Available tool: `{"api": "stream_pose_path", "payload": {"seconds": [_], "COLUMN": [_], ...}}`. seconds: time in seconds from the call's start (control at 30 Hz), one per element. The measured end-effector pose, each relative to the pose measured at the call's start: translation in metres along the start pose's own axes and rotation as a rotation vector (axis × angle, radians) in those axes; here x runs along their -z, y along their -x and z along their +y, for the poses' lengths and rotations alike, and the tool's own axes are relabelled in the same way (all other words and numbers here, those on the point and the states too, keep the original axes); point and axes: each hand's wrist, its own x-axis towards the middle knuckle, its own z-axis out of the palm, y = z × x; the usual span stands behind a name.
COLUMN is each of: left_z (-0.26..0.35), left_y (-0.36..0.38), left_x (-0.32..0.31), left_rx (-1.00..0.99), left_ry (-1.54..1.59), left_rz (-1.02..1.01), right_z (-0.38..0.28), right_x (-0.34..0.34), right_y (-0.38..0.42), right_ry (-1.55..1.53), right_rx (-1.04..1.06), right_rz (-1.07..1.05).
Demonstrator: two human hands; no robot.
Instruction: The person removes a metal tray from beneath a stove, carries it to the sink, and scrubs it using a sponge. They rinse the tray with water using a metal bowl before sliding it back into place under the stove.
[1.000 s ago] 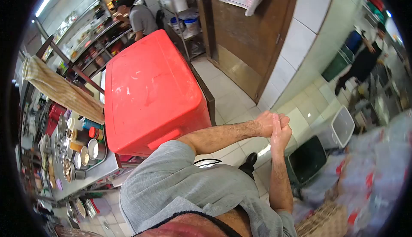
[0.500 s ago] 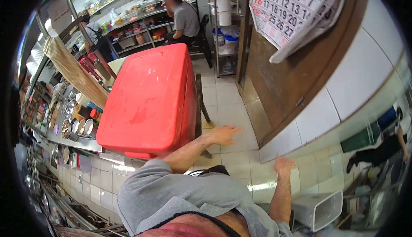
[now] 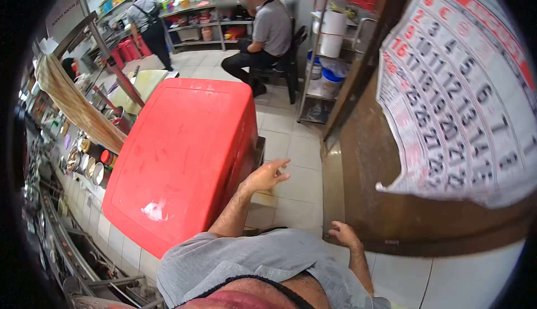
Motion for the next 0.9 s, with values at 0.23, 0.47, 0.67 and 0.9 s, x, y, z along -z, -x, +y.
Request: {"api": "stream_pose_path", "payload": {"seconds": [0.23,0.47,0.67,0.9], "left_z": [0.001,-0.019,-0.088,-0.065], "left_y": [-0.073,-0.141,-0.145,-0.192], "left_x": [0.088,0.166,0.224,0.283], "left_rx": [0.034,0.336,0.903,1.332], "left_ry": [-0.083,-0.514,-0.805,-0.653], "left_rz": [0.427,0.777,0.972,0.758], "right_z": [-0.049,-0.102,-0.177,-0.316], "right_x": [0.076,0.142,0.218,0.237], "right_y": [-0.177,-0.369,-0.529,-0.652], "right_ry": [0.109,0.202,0.161,0.212], "right_rx": [0.175,0.360,0.440,0.623], "right_rz": [-0.063,-0.298,-0.408,-0.346]}}
